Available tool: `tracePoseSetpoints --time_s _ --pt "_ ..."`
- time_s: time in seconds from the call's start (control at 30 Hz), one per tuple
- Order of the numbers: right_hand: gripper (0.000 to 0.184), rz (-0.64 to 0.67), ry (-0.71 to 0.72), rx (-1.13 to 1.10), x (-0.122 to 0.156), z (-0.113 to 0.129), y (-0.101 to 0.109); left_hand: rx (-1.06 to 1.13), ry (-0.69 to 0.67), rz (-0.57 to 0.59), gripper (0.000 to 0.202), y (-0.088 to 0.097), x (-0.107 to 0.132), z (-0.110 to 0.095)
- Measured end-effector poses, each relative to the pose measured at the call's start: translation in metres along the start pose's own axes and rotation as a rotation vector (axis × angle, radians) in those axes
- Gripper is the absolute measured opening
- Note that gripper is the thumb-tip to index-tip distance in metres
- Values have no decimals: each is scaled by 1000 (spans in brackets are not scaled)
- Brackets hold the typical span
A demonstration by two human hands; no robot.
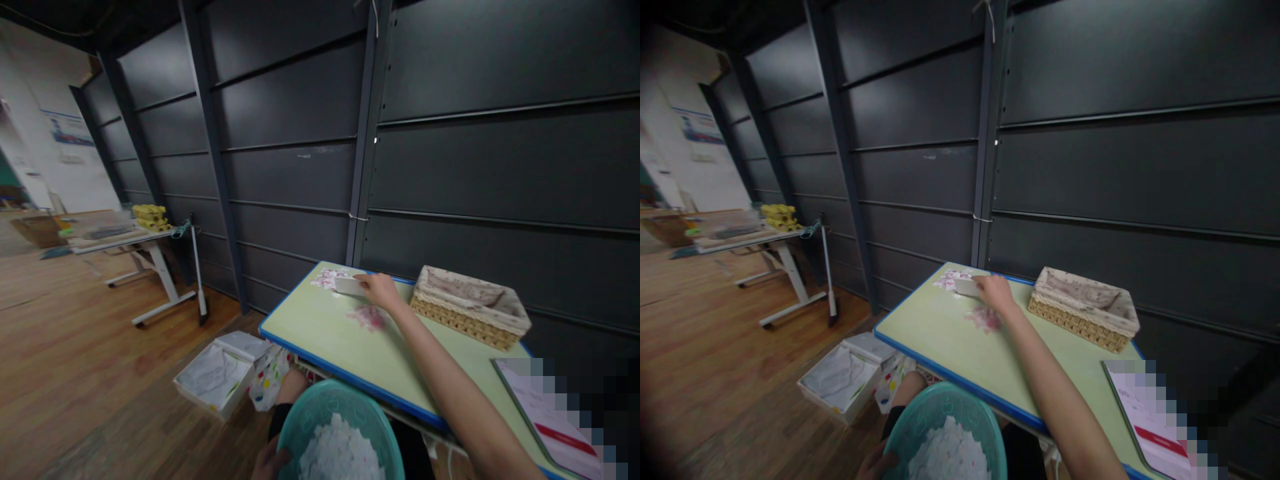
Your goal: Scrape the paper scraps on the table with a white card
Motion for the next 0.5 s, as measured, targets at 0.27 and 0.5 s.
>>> tracePoseSetpoints --time_s 0.27,0.5 --pt "39 76 119 115 17 39 11 54 -46 -69 35 10 5 -37" --pt "42 27 20 82 25 47 19 73 -154 -57 56 14 12 -73"
Point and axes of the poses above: each hand's wrist, its own x-axis away from the middle knuckle, its own y-axis out of the back of the hand, z = x × y, the point moved 5 cm from there along -x, towards the middle knuckle, and after that the axes turned 9 degrees about x, right-handed, at the moved point
